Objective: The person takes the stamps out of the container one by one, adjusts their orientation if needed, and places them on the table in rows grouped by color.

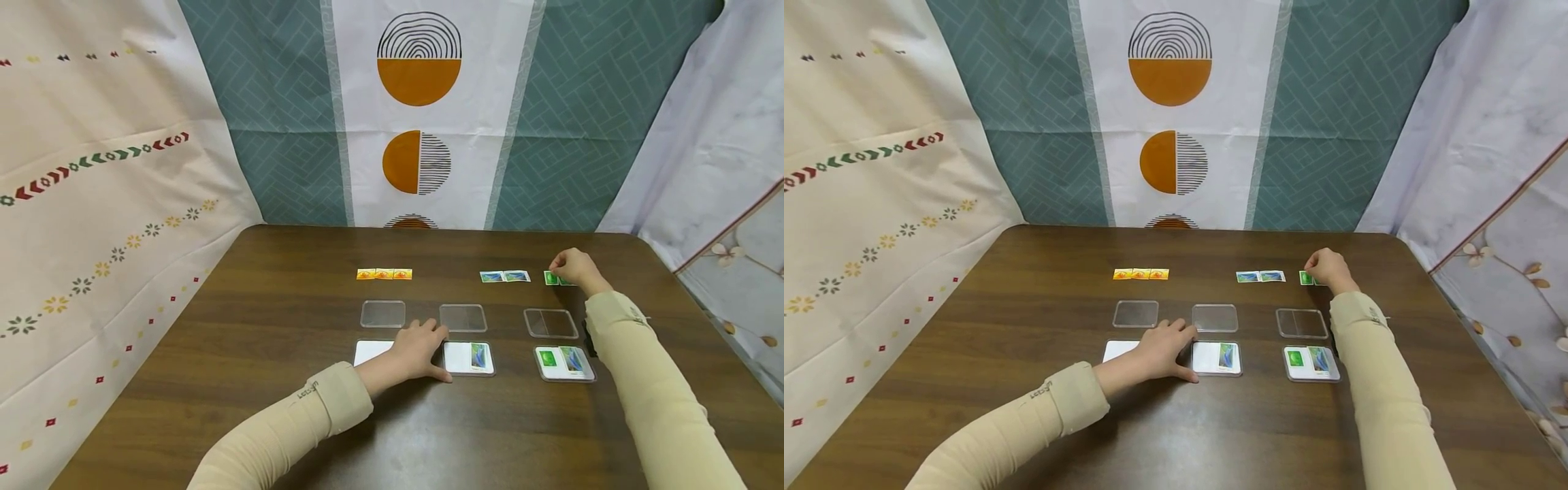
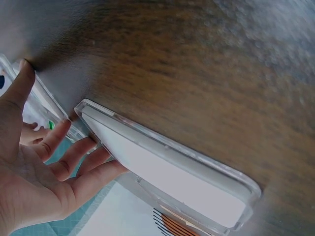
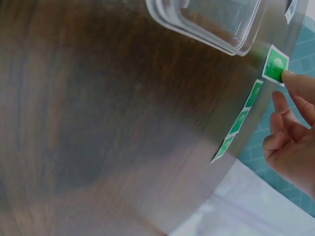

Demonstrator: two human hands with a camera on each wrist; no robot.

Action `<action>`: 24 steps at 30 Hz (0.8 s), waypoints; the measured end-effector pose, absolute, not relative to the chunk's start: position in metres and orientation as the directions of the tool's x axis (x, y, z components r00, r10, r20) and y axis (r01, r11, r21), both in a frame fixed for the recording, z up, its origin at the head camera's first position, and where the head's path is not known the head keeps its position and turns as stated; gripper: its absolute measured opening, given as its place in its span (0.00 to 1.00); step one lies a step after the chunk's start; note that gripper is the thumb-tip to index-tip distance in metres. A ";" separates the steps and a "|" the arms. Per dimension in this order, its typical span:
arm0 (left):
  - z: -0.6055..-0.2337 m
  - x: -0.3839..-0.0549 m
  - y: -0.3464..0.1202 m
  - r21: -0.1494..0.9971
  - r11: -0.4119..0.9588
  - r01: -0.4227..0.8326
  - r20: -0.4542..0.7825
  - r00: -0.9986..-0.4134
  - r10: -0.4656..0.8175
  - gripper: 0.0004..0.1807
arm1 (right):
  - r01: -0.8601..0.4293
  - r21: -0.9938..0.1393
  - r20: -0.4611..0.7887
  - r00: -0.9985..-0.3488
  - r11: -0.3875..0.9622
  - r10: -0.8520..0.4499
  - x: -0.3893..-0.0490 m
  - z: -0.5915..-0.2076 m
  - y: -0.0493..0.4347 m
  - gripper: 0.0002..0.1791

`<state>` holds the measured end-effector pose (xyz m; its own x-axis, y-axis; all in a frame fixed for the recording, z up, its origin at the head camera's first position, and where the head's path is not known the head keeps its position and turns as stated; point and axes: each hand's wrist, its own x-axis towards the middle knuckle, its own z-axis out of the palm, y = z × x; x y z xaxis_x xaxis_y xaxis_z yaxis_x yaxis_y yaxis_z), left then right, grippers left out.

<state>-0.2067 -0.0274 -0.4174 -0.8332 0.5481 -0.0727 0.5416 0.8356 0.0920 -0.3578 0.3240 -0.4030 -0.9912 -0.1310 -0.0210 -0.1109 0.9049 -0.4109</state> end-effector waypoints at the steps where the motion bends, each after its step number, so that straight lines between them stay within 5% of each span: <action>1: -0.417 -0.207 -0.027 0.092 0.835 0.542 -0.071 -0.833 0.548 0.38 | -0.106 -0.411 -0.025 -0.992 0.906 -0.128 -0.359 -0.403 0.324 0.08; 24: -0.417 -0.207 -0.028 0.106 0.831 0.546 -0.059 -0.831 0.554 0.38 | -0.048 -0.401 -0.083 -0.993 0.915 -0.089 -0.363 -0.407 0.324 0.10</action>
<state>-0.2068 -0.0282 -0.4169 -0.8307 0.5535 -0.0593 0.5461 0.8310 0.1057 -0.3634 0.3245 -0.4073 -0.9926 -0.0886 -0.0828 -0.0482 0.9148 -0.4011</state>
